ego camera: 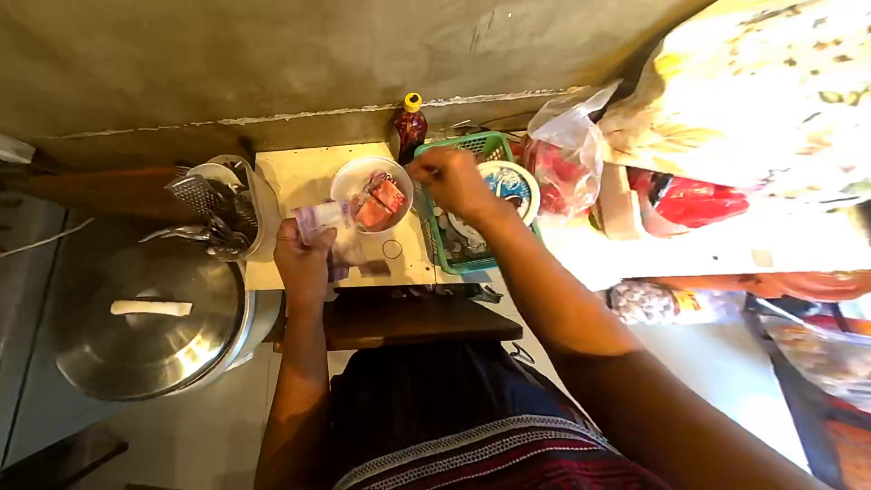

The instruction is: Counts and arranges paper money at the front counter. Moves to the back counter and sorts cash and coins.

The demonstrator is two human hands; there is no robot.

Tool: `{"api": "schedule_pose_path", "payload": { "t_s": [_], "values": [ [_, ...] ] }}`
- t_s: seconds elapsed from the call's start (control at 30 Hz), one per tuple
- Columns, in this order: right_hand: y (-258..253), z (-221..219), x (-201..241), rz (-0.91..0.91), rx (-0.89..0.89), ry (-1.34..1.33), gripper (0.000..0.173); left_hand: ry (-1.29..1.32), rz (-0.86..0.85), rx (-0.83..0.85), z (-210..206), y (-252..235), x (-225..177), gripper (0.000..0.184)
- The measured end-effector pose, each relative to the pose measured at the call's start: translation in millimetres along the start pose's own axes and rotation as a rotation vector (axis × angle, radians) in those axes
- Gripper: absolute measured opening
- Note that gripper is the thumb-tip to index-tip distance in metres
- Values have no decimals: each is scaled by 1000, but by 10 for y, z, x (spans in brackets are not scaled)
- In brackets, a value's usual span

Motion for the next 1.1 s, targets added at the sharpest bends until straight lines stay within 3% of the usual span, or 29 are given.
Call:
{"api": "schedule_pose_path", "payload": {
  "t_s": [0.07, 0.17, 0.27, 0.37, 0.5, 0.6, 0.7, 0.8, 0.9, 0.97, 1.1],
  "values": [
    [-276, -487, 79, 107, 160, 81, 19, -82, -30, 59, 85, -21, -76, 40],
    [-565, -1086, 84, 1, 454, 380, 28, -95, -36, 132, 184, -65, -109, 45],
    [-649, -1393, -55, -128, 580, 578, 20, -62, -31, 187, 246, -109, -44, 51],
    [-675, -1409, -100, -161, 581, 647, 15, -73, -39, 228, 313, -122, -13, 55],
    [-626, -1020, 138, -116, 309, 614, 20, -110, -57, 228, 388, -191, 31, 39],
    [-446, -552, 324, -209, 48, 461, 24, 11, -48, 246, 368, -296, 46, 25],
    [9, -302, 389, -303, -139, 77, 18, 218, 17, 348, 235, -371, 25, 22],
    [382, -407, 362, -410, -233, -552, 10, 309, 96, 373, 52, -418, 32, 26],
    [614, -710, 349, -382, -215, -1068, 8, 294, 142, 369, -71, -427, 96, 32],
    [734, -894, 268, -416, -187, -1116, 11, 307, 209, 368, -134, -406, 145, 34],
    [826, -1105, 250, -619, -140, -953, 9, 552, 392, 405, -225, -342, 165, 26]
  ]
}}
Point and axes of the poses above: each hand's wrist, its own y-axis away from the middle knuckle, its own z-axis out of the back of the hand, x = y × z, the point moved 6 cm from there along -y, towards the middle knuckle, and after that the axes turned 10 degrees about -y, right-handed, at the moved point
